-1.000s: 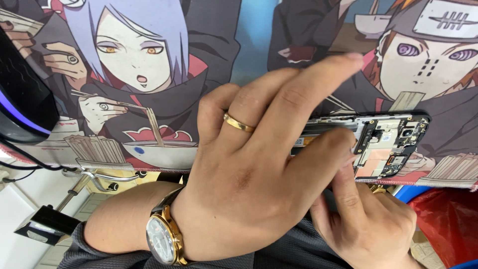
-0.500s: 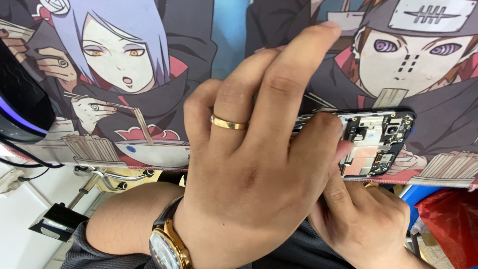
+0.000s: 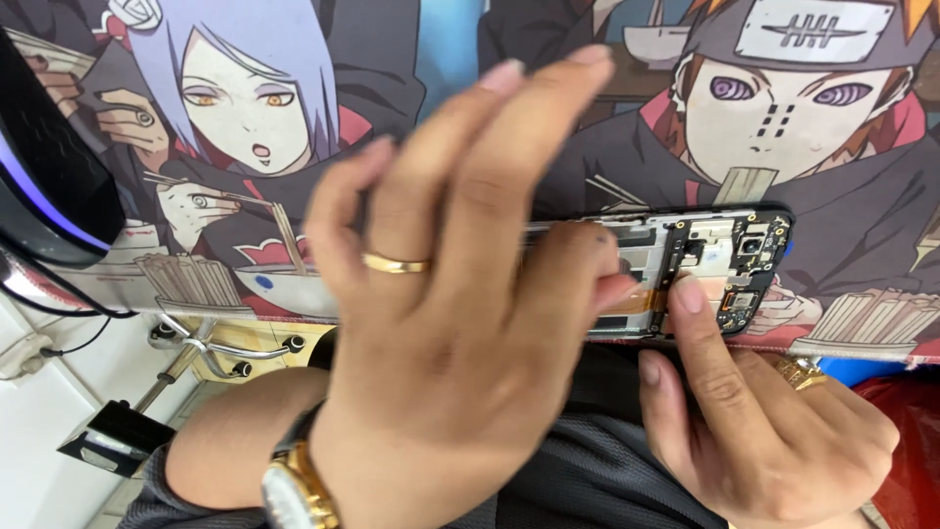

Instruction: The person peels the protective adhesive backing from a replacement smartphone battery using a plastic tool and installs the battery into the device's internal chassis.

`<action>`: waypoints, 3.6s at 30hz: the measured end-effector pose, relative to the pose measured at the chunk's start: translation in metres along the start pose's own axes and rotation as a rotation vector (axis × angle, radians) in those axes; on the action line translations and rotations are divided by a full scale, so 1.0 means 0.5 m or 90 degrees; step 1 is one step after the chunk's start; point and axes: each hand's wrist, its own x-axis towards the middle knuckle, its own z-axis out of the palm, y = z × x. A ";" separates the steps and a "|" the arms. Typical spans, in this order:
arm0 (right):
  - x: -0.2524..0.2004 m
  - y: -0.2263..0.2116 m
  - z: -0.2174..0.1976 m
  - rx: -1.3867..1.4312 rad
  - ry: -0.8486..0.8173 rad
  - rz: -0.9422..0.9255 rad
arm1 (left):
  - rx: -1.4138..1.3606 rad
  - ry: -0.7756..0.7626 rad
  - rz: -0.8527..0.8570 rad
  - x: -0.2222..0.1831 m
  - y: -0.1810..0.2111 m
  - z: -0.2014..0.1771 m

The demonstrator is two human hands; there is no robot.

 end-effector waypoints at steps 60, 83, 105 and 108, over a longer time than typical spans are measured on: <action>0.195 -0.135 -0.013 0.232 -0.106 0.274 | 0.105 0.054 0.127 -0.081 -0.164 -0.004; 0.122 -0.090 -0.011 0.236 -0.029 0.336 | 0.166 0.038 0.212 -0.043 -0.139 0.015; 0.082 0.149 0.018 0.162 0.001 -0.274 | 0.145 -0.016 0.255 0.010 -0.081 0.042; 0.073 0.161 0.025 0.132 -0.012 -0.337 | 0.142 -0.022 0.255 0.012 -0.093 0.039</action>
